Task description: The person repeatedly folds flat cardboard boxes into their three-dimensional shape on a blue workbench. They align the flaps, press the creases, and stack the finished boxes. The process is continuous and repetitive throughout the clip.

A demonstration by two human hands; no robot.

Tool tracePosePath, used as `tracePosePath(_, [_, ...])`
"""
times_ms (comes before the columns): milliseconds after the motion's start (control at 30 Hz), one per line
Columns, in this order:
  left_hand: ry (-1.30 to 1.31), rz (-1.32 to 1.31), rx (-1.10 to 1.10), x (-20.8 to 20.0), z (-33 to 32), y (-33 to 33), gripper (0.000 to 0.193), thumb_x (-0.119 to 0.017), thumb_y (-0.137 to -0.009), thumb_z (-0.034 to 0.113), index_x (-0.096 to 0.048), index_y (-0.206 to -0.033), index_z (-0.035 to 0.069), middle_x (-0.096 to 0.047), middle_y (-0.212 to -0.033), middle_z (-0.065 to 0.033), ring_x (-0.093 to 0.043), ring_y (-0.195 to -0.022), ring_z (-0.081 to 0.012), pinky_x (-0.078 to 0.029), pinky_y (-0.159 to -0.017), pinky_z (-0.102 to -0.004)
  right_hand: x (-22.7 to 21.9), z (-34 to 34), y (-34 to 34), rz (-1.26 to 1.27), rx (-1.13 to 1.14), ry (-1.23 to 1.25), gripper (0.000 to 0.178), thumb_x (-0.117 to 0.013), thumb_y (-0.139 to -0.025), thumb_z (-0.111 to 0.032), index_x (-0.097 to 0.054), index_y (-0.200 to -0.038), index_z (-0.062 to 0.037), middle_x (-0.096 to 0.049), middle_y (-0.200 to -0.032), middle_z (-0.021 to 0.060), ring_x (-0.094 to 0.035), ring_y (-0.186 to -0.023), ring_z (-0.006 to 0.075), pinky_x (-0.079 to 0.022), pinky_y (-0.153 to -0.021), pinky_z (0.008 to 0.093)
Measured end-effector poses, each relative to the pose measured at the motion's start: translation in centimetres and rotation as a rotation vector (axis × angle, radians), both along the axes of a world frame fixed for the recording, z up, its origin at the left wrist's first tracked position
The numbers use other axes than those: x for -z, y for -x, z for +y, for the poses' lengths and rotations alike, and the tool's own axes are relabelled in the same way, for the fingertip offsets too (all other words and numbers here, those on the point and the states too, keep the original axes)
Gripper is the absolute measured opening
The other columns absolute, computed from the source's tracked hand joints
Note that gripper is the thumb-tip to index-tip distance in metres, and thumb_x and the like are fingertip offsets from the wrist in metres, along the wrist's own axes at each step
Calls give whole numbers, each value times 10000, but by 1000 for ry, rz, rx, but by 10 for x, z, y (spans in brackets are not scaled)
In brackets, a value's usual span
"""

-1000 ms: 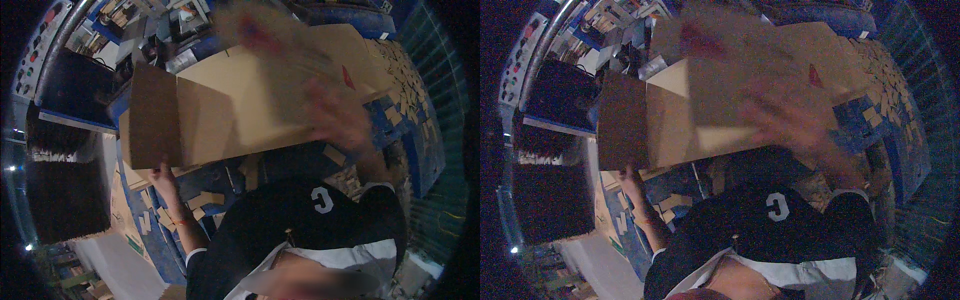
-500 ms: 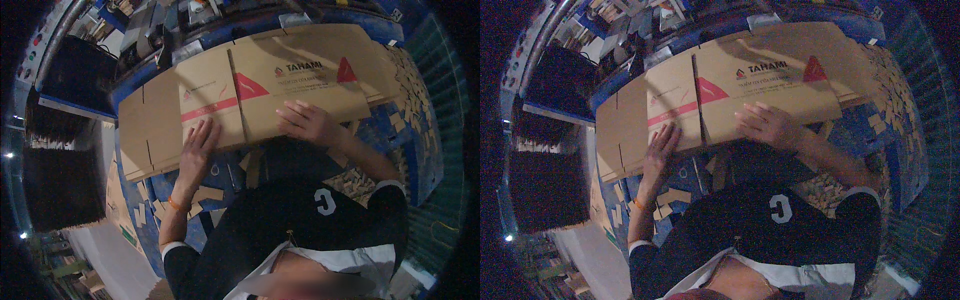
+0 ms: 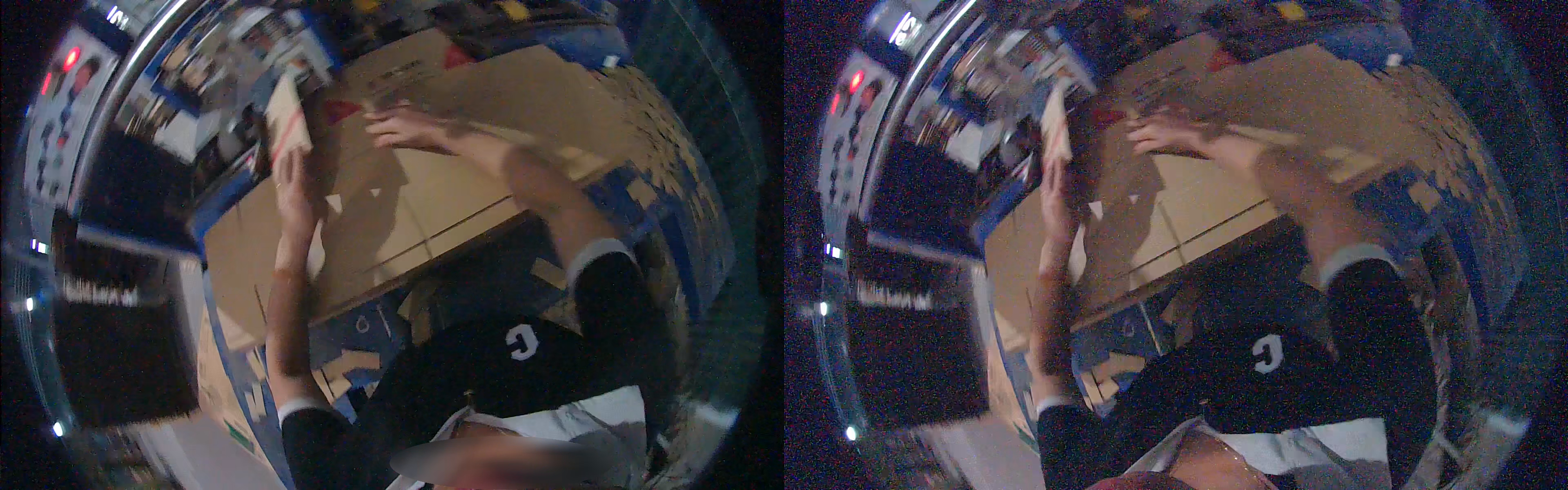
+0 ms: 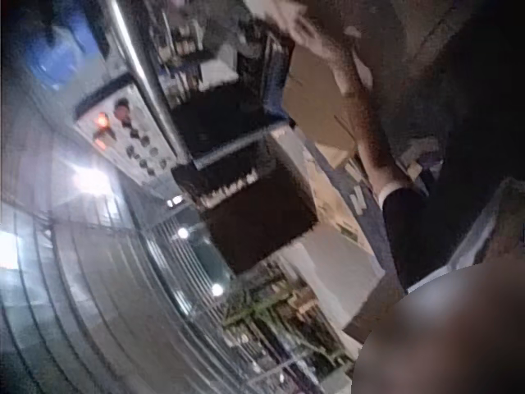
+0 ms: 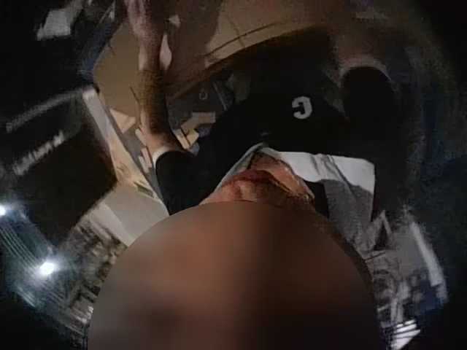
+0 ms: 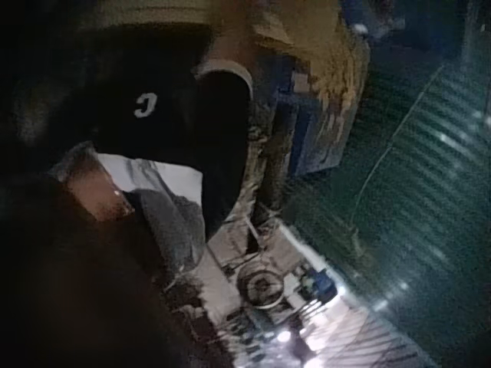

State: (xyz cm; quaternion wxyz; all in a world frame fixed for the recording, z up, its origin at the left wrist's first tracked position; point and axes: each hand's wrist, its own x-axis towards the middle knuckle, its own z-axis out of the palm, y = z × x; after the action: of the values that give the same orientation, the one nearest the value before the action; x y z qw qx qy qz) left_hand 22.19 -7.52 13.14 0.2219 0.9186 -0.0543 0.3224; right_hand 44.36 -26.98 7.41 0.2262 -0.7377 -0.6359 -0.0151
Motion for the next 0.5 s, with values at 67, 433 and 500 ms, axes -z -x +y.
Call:
tracePosePath(67, [-70,-49,-20,-11,-20,-11,616,-515,-791,-64,-369,-1382,27,-397,-1382,-211,-352,-1300,-386,-335,-1050,-424,10,35,-13,-66,245,84,446,-497,-899,-405,-545,-1254,-140,-410,-1414,120,-461,-1196,349,-283,-1051,467])
tracePosePath(433, [-9,234,-810,26,18,183,616,-639,-849,203,-373,-1368,3,-398,-1358,-266,-378,-1262,-413,-331,-1035,-459,-32,-216,-79,-674,976,-55,237,-561,-808,-233,-675,-960,-91,-646,-959,156,-632,-870,314,-523,-702,414])
tracePosePath(500, [129,276,-944,41,25,216,636,-635,-856,293,-381,-1353,-12,-460,-1282,-274,-445,-1191,-416,-385,-970,-471,-40,-273,-97,-226,1422,340,339,-487,-896,-330,-594,-1180,-178,-623,-1113,99,-582,-1065,288,-452,-899,468])
